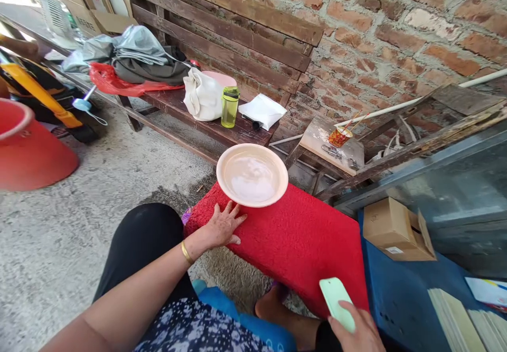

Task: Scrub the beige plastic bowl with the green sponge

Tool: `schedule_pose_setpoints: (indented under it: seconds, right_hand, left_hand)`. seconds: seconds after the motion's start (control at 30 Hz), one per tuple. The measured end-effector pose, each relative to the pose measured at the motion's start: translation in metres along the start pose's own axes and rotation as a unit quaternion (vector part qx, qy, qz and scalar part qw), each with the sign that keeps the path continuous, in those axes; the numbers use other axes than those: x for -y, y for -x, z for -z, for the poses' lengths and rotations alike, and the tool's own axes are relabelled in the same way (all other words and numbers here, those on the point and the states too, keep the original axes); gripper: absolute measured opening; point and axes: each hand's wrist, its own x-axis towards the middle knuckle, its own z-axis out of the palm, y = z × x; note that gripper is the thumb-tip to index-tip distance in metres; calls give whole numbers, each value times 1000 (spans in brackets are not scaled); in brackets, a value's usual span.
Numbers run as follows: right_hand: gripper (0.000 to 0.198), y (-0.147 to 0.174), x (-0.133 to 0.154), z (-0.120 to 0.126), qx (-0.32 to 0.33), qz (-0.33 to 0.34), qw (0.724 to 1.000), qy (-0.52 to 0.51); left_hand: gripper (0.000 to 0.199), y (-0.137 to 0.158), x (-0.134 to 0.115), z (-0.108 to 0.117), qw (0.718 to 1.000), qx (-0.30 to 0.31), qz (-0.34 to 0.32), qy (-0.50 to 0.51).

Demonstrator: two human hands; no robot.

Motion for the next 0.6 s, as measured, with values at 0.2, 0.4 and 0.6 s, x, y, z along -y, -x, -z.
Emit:
schedule_pose_setpoints:
  seconds: [0.2, 0.4, 0.6]
  right_hand:
    - [36, 5, 164, -61, 69, 237, 969, -18]
    - [36, 2, 219, -86, 108, 318, 942, 18]
    - [42, -24, 107, -47, 89, 158, 982, 53]
  left_hand:
    - [87, 3, 7, 6, 1000, 26, -1, 6]
    - [86, 5, 10, 18, 998, 63, -1, 12]
    - [82, 7, 11, 22, 998, 58, -4, 32]
